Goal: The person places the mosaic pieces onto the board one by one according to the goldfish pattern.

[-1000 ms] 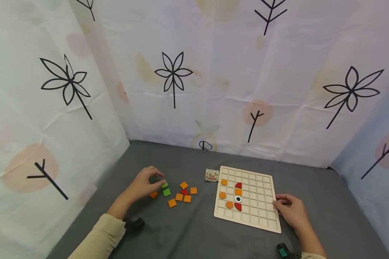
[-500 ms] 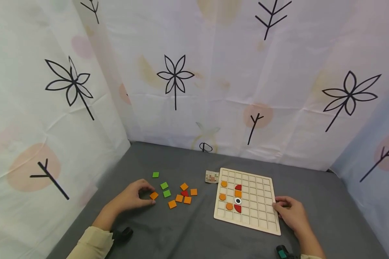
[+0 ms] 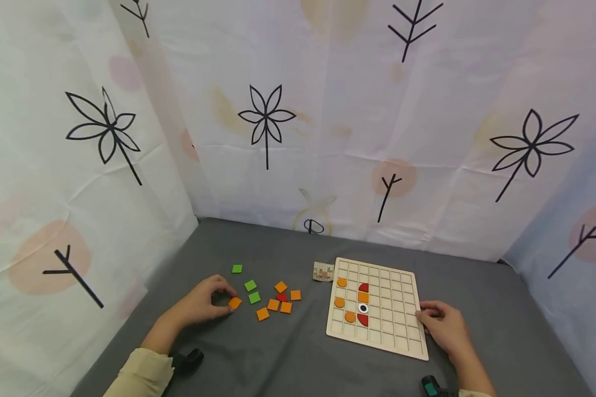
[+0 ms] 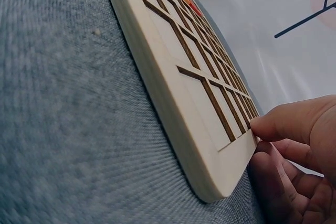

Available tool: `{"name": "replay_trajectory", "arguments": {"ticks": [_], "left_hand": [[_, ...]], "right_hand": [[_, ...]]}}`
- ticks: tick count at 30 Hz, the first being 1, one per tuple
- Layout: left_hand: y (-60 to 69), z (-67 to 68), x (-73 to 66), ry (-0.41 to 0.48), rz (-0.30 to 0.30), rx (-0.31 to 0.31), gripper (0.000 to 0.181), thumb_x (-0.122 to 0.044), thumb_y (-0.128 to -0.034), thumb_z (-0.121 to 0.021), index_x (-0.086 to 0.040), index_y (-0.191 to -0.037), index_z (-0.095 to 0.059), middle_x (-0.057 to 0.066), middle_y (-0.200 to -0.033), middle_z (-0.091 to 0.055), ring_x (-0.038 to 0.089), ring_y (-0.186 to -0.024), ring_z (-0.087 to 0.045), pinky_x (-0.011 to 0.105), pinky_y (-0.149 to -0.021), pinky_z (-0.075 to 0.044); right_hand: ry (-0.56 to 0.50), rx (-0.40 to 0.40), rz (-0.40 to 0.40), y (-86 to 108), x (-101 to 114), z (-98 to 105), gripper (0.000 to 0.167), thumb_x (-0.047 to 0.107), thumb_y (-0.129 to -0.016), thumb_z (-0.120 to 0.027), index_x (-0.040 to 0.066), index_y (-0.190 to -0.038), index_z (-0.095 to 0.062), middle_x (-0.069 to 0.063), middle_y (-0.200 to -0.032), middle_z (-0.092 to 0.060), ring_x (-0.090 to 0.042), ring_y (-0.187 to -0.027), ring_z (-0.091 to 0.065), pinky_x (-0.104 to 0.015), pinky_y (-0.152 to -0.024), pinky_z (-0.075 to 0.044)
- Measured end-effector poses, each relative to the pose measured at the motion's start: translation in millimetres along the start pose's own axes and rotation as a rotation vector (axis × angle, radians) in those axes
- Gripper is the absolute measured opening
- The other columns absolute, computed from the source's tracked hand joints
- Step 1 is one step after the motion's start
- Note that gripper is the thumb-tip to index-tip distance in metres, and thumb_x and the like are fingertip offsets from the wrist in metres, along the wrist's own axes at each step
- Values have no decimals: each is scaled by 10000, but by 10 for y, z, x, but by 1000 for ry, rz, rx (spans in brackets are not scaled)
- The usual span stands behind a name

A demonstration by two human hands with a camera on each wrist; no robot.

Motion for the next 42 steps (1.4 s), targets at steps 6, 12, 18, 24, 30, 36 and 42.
{"name": "replay_trajectory", "arguments": {"ticks": [6, 12, 18, 24, 30, 36, 42], "left_hand": [[-26, 4, 38, -17, -14, -1, 182, -250, -877, -892, -213, -1014, -779, -43, -1087, -622, 159, -972, -595, 360, -875, -528], [-32, 9, 53, 4, -40, 6, 194, -280, -844, -922, -213, -929, -760, -48, -1044, -607, 133, -938, -582, 358, -860, -528], [-38, -4, 53, 20, -38, 1, 209, -319, -843, -924, -223, -918, -754, -53, -1037, -618, 123, -934, -584, 343, -850, -526], [-90, -44, -20, 33, -75, -11, 213, -343, -855, -914, -241, -941, -748, -75, -1056, -657, 113, -954, -621, 339, -869, -551], [-233, -100, -190, 70, -132, 9, 200, -314, -879, -898, -213, -967, -750, -69, -1065, -676, 147, -944, -632, 339, -857, -558], [-490, -218, -463, 144, -181, 57, 212, -304, -915, -861, -135, -1001, -765, -14, -1134, -665, 258, -1047, -653, 469, -918, -576], [-801, -422, -836, 163, -238, 101, 185, -274, -915, -865, -155, -1005, -756, -18, -1135, -651, 274, -1072, -644, 457, -911, -585]], "right_hand": [[-2, 27, 3, -2, -2, 16, 515, 204, -1029, -680, -126, -1408, -567, -132, -1048, -704, -45, -787, -628, -270, -648, -578], [5, 27, 9, -2, -15, 18, 515, 203, -1029, -683, -125, -1409, -568, -143, -1062, -700, -42, -794, -626, -266, -650, -581], [6, 15, 8, 5, -1, 15, 507, 199, -1023, -687, -125, -1398, -576, -140, -1048, -695, -54, -796, -627, -265, -643, -581], [20, 18, 16, 29, 8, 19, 508, 203, -1026, -690, -120, -1402, -579, -148, -1065, -699, -44, -805, -622, -262, -649, -579], [25, 18, 23, 25, 15, 17, 512, 209, -1026, -692, -117, -1404, -579, -144, -1065, -696, -38, -805, -620, -258, -651, -579], [29, 7, 19, 10, 19, 27, 511, 208, -1027, -689, -122, -1400, -577, -151, -1063, -695, -37, -803, -618, -263, -644, -577], [17, 5, -8, 5, 21, 14, 491, 195, -1015, -684, -117, -1383, -592, -121, -1019, -704, -71, -787, -622, -275, -639, -574]]}}
Point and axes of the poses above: each hand's wrist, its own y-axis away from the middle knuckle, its own z-axis out of the back of the hand, x = y × z, the point moved 2 cm from there along -y, towards the middle knuckle
